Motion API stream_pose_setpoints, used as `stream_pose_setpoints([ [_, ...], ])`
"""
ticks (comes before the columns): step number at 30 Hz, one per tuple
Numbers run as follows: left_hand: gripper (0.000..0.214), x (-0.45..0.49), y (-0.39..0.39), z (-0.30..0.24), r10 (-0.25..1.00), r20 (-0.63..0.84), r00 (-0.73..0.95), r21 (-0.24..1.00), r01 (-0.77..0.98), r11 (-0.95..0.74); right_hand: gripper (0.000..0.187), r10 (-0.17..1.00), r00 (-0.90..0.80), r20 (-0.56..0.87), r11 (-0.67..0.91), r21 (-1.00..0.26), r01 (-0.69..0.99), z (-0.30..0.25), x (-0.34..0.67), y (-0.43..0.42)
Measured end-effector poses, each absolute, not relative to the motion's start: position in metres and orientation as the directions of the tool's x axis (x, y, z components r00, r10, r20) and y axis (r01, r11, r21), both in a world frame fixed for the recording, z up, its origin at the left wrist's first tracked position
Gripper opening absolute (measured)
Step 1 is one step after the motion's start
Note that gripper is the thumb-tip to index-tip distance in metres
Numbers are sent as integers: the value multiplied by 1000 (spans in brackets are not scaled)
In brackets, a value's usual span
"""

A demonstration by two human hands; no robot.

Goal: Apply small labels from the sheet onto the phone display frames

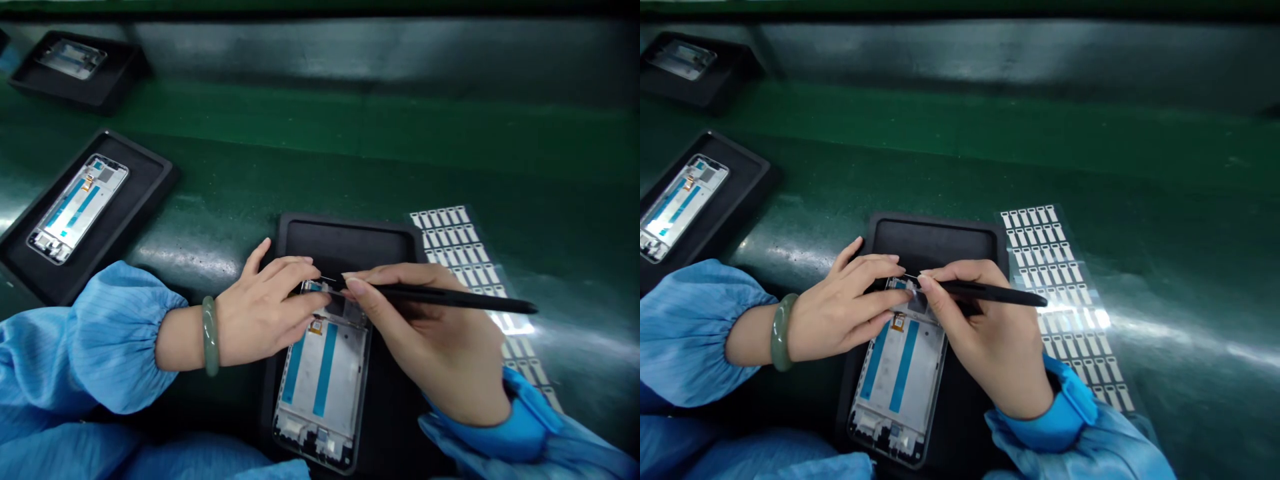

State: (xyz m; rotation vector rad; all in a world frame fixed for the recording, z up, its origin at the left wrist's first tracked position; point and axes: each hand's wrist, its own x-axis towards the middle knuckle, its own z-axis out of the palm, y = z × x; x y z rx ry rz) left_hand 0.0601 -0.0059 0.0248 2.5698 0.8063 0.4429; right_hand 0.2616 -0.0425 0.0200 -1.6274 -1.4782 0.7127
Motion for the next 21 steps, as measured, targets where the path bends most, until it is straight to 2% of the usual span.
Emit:
stream_pose_setpoints([
  [6,25,61,-6,24,600,154,785,473,475,-742,7,977,121,173,68,-801,595,21,258,-43],
  [11,29,60,-6,22,598,146,788,464,479,-745,16,967,84,239,149,-806,573,19,258,-46],
  [13,29,60,-6,21,593,153,790,454,477,-752,19,958,139,250,139,-831,538,17,260,-47],
  [17,29,60,-6,21,594,143,792,448,483,-752,17,944,278,175,57,-920,387,16,261,-46],
  [21,29,60,-5,22,596,126,793,458,486,-744,15,972,217,91,10,-937,350,17,259,-44],
])
